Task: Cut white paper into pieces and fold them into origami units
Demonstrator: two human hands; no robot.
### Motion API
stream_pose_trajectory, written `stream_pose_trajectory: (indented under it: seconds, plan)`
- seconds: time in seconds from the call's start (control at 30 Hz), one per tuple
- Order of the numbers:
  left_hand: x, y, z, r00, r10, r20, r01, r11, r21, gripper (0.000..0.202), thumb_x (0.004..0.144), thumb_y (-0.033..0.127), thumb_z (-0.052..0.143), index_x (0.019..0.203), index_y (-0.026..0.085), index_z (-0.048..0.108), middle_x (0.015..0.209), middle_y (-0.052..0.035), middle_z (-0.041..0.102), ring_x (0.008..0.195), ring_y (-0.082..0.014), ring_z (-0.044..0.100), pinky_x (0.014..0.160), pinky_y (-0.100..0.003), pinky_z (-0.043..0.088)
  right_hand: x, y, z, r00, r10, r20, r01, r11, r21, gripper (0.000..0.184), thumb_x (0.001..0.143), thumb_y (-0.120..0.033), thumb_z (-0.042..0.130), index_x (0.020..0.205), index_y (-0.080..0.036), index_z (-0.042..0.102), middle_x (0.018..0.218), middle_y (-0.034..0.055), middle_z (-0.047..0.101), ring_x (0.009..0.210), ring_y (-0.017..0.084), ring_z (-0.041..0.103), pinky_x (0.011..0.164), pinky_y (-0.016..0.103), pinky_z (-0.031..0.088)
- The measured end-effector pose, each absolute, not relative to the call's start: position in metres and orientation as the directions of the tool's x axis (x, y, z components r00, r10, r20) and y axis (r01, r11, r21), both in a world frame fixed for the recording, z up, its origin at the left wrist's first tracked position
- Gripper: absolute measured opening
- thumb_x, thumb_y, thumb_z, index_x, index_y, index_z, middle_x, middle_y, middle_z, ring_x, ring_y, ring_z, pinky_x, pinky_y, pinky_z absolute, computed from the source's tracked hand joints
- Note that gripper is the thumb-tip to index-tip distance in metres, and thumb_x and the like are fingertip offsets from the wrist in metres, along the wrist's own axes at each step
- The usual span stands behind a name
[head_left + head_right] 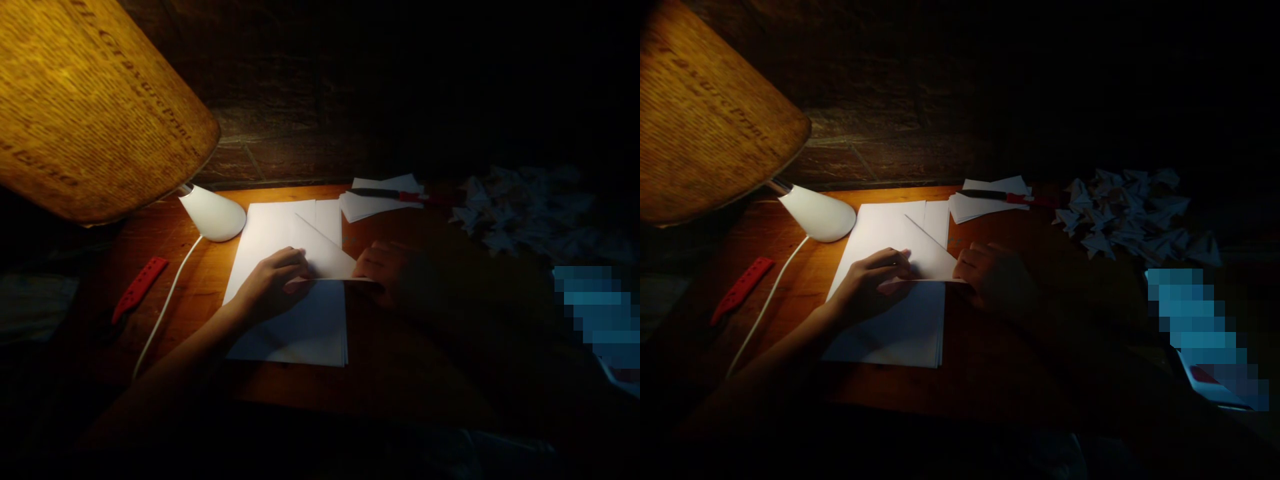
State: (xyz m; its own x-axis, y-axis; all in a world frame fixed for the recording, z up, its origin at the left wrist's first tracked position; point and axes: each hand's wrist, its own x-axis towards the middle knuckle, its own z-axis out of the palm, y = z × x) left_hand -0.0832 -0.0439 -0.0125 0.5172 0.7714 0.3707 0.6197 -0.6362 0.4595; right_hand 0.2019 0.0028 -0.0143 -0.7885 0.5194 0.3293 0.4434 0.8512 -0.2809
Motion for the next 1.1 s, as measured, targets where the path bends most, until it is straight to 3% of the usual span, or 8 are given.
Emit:
stream_pose_trajectory:
  seconds: [0.13, 0.23, 0.5, 0.83, 1.1]
  plan:
    - [-0.082, -0.045, -0.011, 0.47, 0.789, 0.396, 0.637, -0.613, 0.467, 0.011, 0.097, 0.022, 0.07, 0.087, 0.019, 0.072, 0.091, -0.0049, 0.072, 0.091, -0.0176, 0.072, 0.088, -0.035, 0.064, 0.201, 0.004, -0.015, -0.779, 0.537, 0.324, 0.434, 0.835, -0.34, 0.033, 0.107, -0.041, 0.057, 0.087, -0.02, 0.072, 0.092, 0.0072, 0.073, 0.086, 0.022, 0.059, 0.074, 0.037, 0.038]
    - [-0.081, -0.045, -0.01, 0.43, 0.816, 0.385, 0.685, -0.573, 0.449, 0.013, 0.097, 0.025, 0.072, 0.086, 0.018, 0.073, 0.091, -0.0053, 0.072, 0.082, -0.0155, 0.069, 0.074, -0.028, 0.059, 0.199, 0.005, -0.014, -0.745, 0.582, 0.327, 0.464, 0.803, -0.374, 0.031, 0.107, -0.036, 0.059, 0.085, -0.019, 0.071, 0.094, 0.008, 0.072, 0.088, 0.022, 0.059, 0.074, 0.037, 0.04]
    - [-0.077, -0.044, -0.01, 0.315, 0.88, 0.356, 0.753, -0.46, 0.471, 0.019, 0.09, 0.027, 0.078, 0.077, 0.017, 0.069, 0.089, -0.0039, 0.066, 0.073, -0.0125, 0.058, 0.061, -0.025, 0.049, 0.192, 0.006, -0.012, -0.678, 0.667, 0.31, 0.554, 0.74, -0.382, 0.022, 0.101, -0.031, 0.068, 0.084, -0.017, 0.069, 0.097, 0.0094, 0.068, 0.089, 0.023, 0.058, 0.075, 0.037, 0.043]
    - [-0.077, -0.04, -0.009, 0.299, 0.903, 0.307, 0.744, -0.422, 0.518, 0.018, 0.089, 0.024, 0.078, 0.075, 0.017, 0.069, 0.081, -0.0017, 0.063, 0.063, -0.01, 0.053, 0.055, -0.024, 0.045, 0.19, 0.01, -0.02, -0.569, 0.758, 0.319, 0.64, 0.652, -0.407, 0.021, 0.092, -0.034, 0.077, 0.086, -0.017, 0.067, 0.095, 0.0088, 0.064, 0.085, 0.023, 0.057, 0.071, 0.036, 0.043]
    - [-0.077, -0.039, -0.01, 0.286, 0.914, 0.288, 0.752, -0.4, 0.524, 0.023, 0.088, 0.022, 0.078, 0.071, 0.017, 0.063, 0.08, -0.002, 0.056, 0.068, -0.0128, 0.052, 0.055, -0.027, 0.045, 0.188, 0.011, -0.023, -0.506, 0.809, 0.298, 0.695, 0.587, -0.415, 0.038, 0.088, -0.04, 0.081, 0.066, -0.02, 0.058, 0.093, 0.0078, 0.06, 0.081, 0.021, 0.055, 0.069, 0.036, 0.045]
